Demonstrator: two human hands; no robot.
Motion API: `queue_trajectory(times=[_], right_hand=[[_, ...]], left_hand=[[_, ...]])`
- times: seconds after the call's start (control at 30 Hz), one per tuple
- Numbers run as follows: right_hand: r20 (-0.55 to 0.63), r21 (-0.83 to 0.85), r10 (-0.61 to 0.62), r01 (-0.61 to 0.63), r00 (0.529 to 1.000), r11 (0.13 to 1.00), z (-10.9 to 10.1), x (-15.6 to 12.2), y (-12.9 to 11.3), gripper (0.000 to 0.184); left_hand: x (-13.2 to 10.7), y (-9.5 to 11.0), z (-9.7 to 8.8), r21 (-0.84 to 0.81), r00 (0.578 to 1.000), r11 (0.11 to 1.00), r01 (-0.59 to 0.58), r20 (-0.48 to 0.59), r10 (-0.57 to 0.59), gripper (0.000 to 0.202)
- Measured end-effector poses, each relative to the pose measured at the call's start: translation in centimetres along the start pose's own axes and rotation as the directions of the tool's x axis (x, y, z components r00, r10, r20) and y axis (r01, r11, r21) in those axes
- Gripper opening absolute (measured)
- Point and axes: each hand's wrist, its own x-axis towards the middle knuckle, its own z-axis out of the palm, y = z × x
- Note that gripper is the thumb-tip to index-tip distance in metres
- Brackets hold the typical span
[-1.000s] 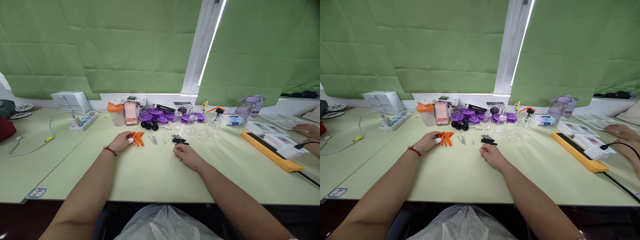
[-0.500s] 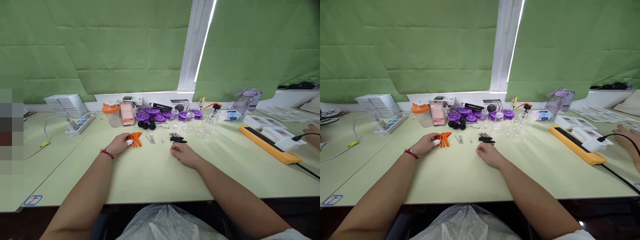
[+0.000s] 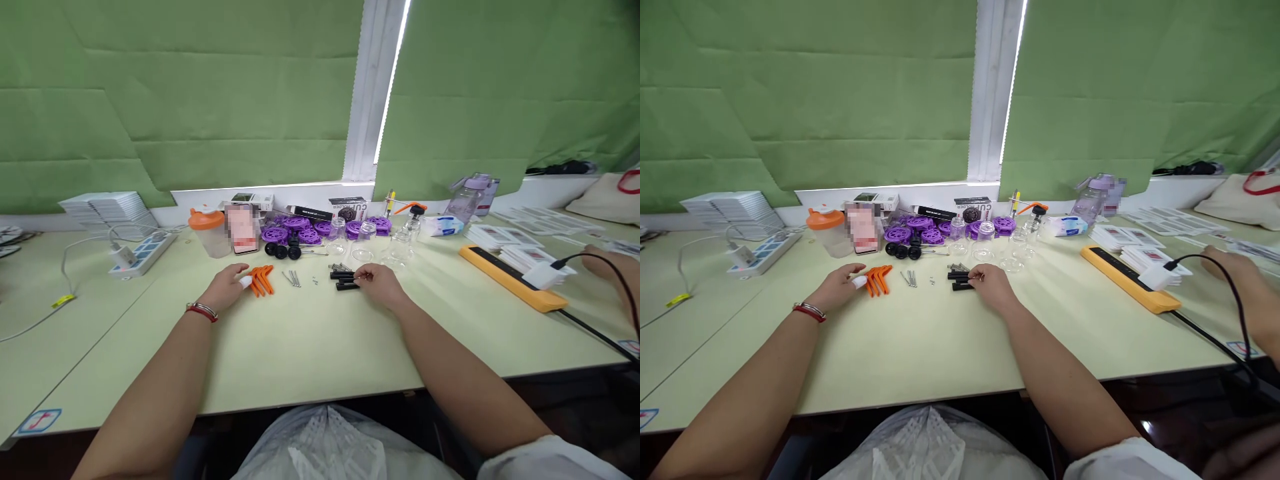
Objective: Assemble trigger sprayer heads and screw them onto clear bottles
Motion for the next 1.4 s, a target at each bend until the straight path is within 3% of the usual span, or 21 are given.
queue_trajectory(times=[0.2, 0.27, 0.37, 0.5, 0.6, 0.73, 0.8, 0.93, 1.07, 1.2, 1.3, 1.4], right_hand=[[0.105, -0.183, -0.057, 0.076, 0.993, 0.980, -0.3, 0.0, -0.3, 0.019], [0.136, -0.238, -0.076, 0.107, 0.988, 0.965, 0.1, -0.2, -0.7, 0.022], [0.183, -0.298, -0.072, 0.125, 0.980, 0.946, 0.5, -0.5, -1.2, 0.025], [0.235, -0.336, -0.065, 0.144, 0.970, 0.931, 0.4, -0.7, -1.5, 0.022], [0.258, -0.334, -0.078, 0.165, 0.963, 0.928, 0.4, -0.9, -1.9, 0.019], [0.296, -0.274, -0.174, 0.258, 0.939, 0.926, 0.9, -1.4, -2.3, 0.012], [0.292, -0.201, -0.213, 0.278, 0.932, 0.939, 1.5, -1.6, -2.5, 0.010], [0.261, 0.046, -0.221, 0.217, 0.940, 0.975, 2.7, -2.1, -2.7, 0.007], [0.282, 0.249, -0.257, 0.188, 0.924, 0.950, 3.6, -2.3, -2.9, 0.007], [0.331, 0.322, -0.317, 0.209, 0.889, 0.923, 4.1, -2.8, -3.3, 0.006], [0.331, 0.326, -0.306, 0.197, 0.892, 0.925, 4.2, -3.0, -3.3, 0.007], [0.187, 0.257, -0.333, 0.281, 0.924, 0.925, 3.6, -2.1, -2.8, 0.012]], left_hand=[[0.0, 0.7, -0.3, 0.010, 0.967, 0.999, -0.038, -0.252, 0.039, 0.044], [-0.4, 1.8, -0.2, -0.008, 0.945, 0.996, -0.094, -0.314, 0.087, 0.040], [-1.3, 4.2, 0.5, -0.036, 0.928, 0.977, -0.209, -0.324, 0.186, 0.035], [-3.2, 7.9, 2.4, -0.146, 0.949, 0.940, -0.307, -0.127, 0.290, 0.030], [-4.5, 9.9, 4.0, -0.188, 0.906, 0.905, -0.382, 0.114, 0.407, 0.025], [-5.3, 11.2, 5.9, -0.174, 0.859, 0.940, -0.292, 0.385, 0.338, 0.025], [-5.3, 11.5, 6.8, -0.169, 0.856, 0.956, -0.238, 0.429, 0.289, 0.029], [-5.0, 12.1, 8.5, -0.359, 0.896, 0.921, -0.154, 0.342, 0.284, 0.033], [-5.0, 12.1, 9.8, -0.551, 0.941, 0.833, -0.043, 0.257, 0.219, 0.031], [-5.0, 11.5, 10.1, -0.560, 0.922, 0.805, -0.195, 0.175, 0.345, 0.027], [-4.9, 11.3, 9.7, -0.495, 0.910, 0.815, -0.301, 0.107, 0.401, 0.017], [-4.9, 11.3, 9.1, -0.463, 0.928, 0.843, -0.275, 0.102, 0.359, 0.014]])
